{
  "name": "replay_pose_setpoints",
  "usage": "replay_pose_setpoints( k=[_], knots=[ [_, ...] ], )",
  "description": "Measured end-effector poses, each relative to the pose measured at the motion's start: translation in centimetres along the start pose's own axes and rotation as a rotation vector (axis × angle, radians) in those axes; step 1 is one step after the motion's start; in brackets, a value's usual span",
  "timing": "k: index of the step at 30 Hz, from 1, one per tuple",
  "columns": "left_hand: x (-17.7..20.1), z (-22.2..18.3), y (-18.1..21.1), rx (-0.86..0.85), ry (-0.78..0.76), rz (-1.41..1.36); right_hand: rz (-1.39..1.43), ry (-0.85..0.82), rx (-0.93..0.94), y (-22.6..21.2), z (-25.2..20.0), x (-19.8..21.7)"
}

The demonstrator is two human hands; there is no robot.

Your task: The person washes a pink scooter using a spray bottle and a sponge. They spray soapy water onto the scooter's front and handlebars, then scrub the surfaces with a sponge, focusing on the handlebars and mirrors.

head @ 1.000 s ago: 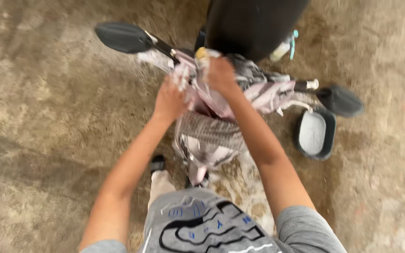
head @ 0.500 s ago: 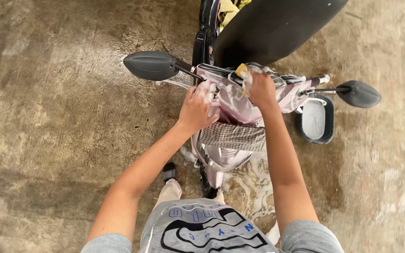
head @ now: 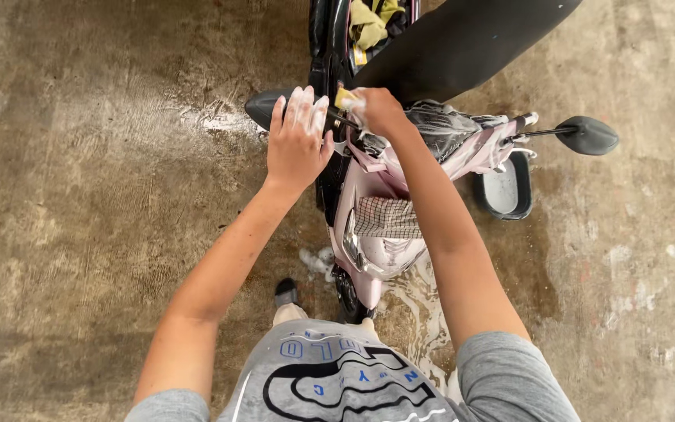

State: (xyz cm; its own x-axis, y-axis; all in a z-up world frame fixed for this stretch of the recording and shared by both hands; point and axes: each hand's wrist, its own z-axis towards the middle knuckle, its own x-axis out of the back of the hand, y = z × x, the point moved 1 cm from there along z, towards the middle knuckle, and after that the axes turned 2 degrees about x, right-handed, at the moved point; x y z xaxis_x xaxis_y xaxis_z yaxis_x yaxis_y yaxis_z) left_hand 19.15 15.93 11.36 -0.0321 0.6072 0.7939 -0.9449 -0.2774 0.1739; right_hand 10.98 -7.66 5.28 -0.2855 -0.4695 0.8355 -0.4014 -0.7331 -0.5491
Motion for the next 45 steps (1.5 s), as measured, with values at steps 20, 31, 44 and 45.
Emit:
replay_pose_setpoints(
  k=[20, 31, 44, 45],
  knots=[
    [-0.4, -0.1, 0.6, 0.021, -0.056, 0.028, 0.245, 0.059, 0.016, -0.7, 0.0, -1.6],
    [-5.9, 1.4, 6.7, -0.160, -0.284, 0.213, -0.328, 0.863, -0.195, 14.6, -16.2, 0.2],
    [-5.4, -0.3, 3.9, -0.315, -0.159, 0.018, -0.061, 0.844, 0.195, 1.4, -12.0, -9.1],
    [-5.1, -0.4, 3.8, -0.326, -0.141, 0.022, -0.119, 0.756, 0.199, 2.1, -13.1, -9.3]
  ],
)
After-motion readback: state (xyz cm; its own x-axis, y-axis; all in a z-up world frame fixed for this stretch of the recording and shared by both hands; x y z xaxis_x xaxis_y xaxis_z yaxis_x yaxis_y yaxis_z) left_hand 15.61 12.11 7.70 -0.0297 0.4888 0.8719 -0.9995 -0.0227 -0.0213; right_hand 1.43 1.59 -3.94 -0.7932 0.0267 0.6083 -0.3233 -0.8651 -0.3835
